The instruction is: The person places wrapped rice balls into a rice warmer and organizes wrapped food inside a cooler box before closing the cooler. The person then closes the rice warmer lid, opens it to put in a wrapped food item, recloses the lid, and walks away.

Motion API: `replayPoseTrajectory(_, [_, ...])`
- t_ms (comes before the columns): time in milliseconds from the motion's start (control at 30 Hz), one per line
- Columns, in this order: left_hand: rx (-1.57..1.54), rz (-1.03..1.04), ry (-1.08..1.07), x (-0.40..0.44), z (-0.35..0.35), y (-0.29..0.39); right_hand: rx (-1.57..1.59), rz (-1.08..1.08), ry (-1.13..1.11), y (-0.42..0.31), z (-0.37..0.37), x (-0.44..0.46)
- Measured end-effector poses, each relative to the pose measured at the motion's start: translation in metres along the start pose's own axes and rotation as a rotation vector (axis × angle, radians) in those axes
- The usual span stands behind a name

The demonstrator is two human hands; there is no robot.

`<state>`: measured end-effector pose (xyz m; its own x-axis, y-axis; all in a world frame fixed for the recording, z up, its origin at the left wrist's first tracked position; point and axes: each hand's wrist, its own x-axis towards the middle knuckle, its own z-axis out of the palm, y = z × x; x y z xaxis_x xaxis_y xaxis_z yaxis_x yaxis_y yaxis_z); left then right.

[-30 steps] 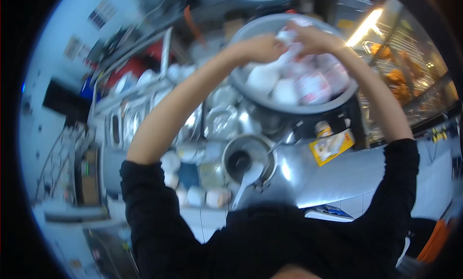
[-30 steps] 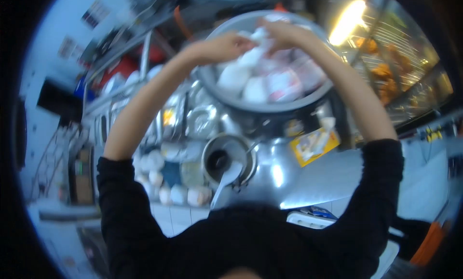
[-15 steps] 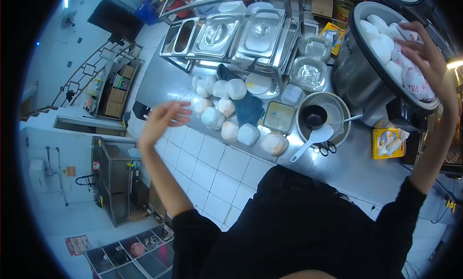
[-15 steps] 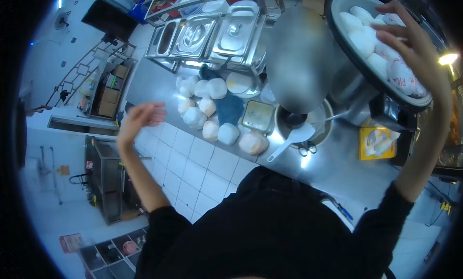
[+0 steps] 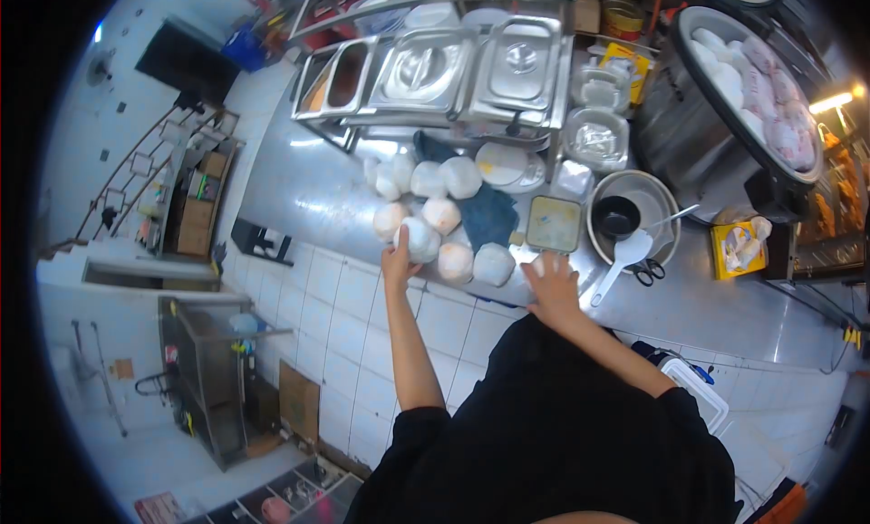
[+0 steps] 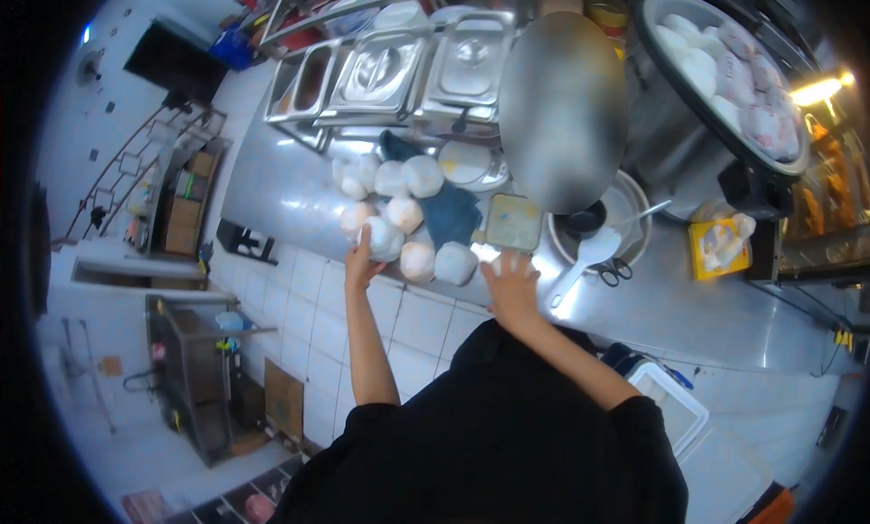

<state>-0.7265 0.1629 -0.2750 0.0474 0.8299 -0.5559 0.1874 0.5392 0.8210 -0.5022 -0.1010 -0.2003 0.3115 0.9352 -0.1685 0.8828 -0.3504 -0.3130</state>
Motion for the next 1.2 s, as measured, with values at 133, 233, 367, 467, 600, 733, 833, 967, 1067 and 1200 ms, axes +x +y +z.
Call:
replayPoseTrajectory(133, [-0.05,-0.004,-0.013,-0.011,0.011,0.004,-0.116,-0.036,0.174,0.012,0.049,0.012])
replayPoseTrajectory(233, [-0.007,-0.039,0.048,-0.004,0.011,-0.006,0.046,-0.085,0.13,0.022,0.025,0.01])
replayPoseTrajectory(367, [-0.055,0.063,0.324,-0.022,0.029,-0.011,0.397,-0.171,0.051,0.039,-0.009,0.012])
replayPoseTrajectory(467, [0.359,0.505,0.789,-0.009,0.039,-0.043,0.87,-0.286,0.041,0.064,-0.087,0.008])
replayPoseTrajectory(600, [0.508,0.913,0.855,-0.114,0.1,-0.013,0.765,-0.253,0.268,0.118,-0.269,-0.025])
replayPoseTrajectory(733, [0.546,1.015,0.734,-0.149,0.137,-0.021,0.24,0.04,0.611,0.194,-0.361,-0.012])
replayPoseTrajectory(833, [0.508,0.984,0.563,-0.161,0.154,-0.041,-0.125,0.202,0.517,0.285,-0.365,0.055])
replayPoseTrajectory(967, [0.561,1.023,0.118,-0.177,0.154,-0.065,-0.39,0.401,0.354,0.278,-0.35,0.082])
replayPoseTrajectory(1067, [0.617,1.027,-0.01,-0.187,0.159,-0.075,-0.499,0.387,0.381,0.275,-0.345,0.086])
replayPoseTrajectory(1200, [0.615,0.892,-0.098,-0.2,0.171,-0.073,-0.478,0.47,0.212,0.269,-0.341,0.092])
